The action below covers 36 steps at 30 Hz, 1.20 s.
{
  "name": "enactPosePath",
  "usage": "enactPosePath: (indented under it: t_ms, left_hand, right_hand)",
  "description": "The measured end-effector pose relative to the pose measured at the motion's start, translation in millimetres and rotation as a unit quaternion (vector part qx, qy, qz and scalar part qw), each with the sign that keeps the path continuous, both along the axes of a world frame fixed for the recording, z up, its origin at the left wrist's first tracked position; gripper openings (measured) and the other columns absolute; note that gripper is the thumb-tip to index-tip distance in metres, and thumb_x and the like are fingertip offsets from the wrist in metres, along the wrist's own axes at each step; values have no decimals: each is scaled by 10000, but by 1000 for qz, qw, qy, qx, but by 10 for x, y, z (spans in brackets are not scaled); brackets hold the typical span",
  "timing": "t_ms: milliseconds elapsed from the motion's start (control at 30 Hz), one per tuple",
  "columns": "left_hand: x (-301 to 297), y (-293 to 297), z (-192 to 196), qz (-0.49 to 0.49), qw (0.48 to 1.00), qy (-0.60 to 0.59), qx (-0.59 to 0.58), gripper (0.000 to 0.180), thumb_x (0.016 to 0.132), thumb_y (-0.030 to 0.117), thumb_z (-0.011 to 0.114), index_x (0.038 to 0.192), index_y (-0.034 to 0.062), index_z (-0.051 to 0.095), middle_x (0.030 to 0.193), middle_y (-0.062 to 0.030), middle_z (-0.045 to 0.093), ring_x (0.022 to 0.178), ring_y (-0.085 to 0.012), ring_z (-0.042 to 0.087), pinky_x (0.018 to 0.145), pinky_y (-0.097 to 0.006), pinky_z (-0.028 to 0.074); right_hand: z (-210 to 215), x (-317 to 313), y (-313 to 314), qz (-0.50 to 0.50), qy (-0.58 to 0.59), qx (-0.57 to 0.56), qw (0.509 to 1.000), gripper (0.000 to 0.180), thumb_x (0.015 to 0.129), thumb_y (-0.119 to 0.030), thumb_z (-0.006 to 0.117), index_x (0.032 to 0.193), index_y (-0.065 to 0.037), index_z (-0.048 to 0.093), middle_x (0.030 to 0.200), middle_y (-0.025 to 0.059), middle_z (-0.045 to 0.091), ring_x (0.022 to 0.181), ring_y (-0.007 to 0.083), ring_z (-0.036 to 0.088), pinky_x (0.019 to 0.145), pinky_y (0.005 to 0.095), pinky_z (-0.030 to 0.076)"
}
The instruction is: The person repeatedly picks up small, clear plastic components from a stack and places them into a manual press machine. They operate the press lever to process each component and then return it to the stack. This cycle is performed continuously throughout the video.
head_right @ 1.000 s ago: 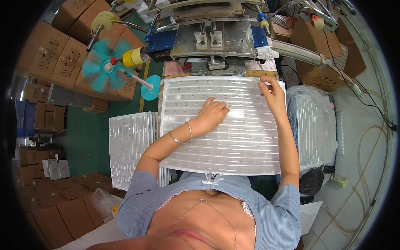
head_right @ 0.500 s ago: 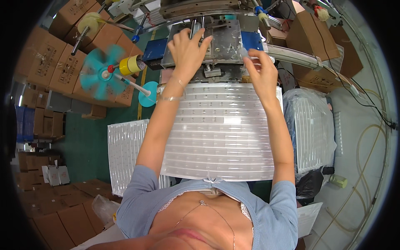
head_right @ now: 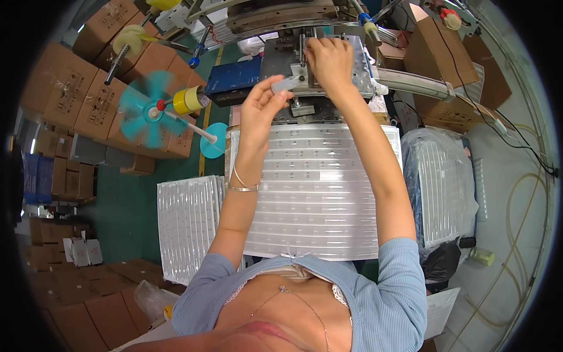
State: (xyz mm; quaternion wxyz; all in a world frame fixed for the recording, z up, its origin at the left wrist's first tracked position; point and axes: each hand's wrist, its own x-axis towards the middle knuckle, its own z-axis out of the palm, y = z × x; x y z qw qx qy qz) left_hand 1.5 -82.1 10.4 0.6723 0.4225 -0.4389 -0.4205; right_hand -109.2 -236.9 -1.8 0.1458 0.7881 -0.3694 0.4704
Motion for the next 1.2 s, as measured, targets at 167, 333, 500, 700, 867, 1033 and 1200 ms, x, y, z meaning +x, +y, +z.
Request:
enactPosePath:
  t_ms: [167,333,500,700,867,1033,1200]
  left_hand:
    - [-65,271,75,-62,996,70,9,331,848,83,621,1153,-4,525,914,-91,635,839,-120,600,717,-225,468]
    - [-67,427,78,-59,997,47,-14,302,854,114,627,1121,-3,550,902,-83,638,811,-117,601,692,-224,470]
    - [-142,522,86,-69,997,23,-24,272,865,215,625,1031,4,585,854,-75,644,756,-118,604,671,-219,465]
    - [-206,597,18,-68,998,-1,-1,313,860,331,626,844,21,584,743,-62,635,711,-107,600,615,-218,456]
    - [-219,607,-89,-102,993,57,-3,306,918,302,523,965,4,575,870,-118,642,753,-169,614,652,-265,479]
    - [-30,499,-179,-163,915,365,47,307,924,174,462,1192,26,485,1094,-154,588,1021,-249,590,823,-367,534]
    - [93,384,-424,-118,928,348,65,285,891,104,456,1160,18,497,1049,-128,581,976,-218,590,795,-368,538]
  right_hand:
    - [-49,-91,86,21,-39,61,997,264,785,-291,643,982,-119,605,917,78,631,899,272,583,828,402,395]
    - [-259,-651,541,59,-59,135,987,361,813,-304,624,1089,-79,563,1029,106,603,953,292,562,843,387,404]
    - [-707,-1430,1203,0,40,232,972,251,805,-255,633,998,-97,610,956,65,605,891,271,561,766,375,395]
    - [-1022,-1646,1801,-35,12,328,944,209,757,-220,677,935,-116,645,920,43,589,857,233,549,723,366,373]
    - [-1013,-1533,1916,-19,56,301,952,232,732,-198,697,944,-116,656,890,27,568,837,215,529,725,348,355]
    - [-1126,-1492,1902,4,102,286,953,194,712,-183,706,884,-128,638,897,17,555,830,195,518,736,349,353]
    - [-1098,-1448,1843,41,119,293,948,166,697,-165,713,817,-121,606,905,19,556,852,195,527,757,355,369]
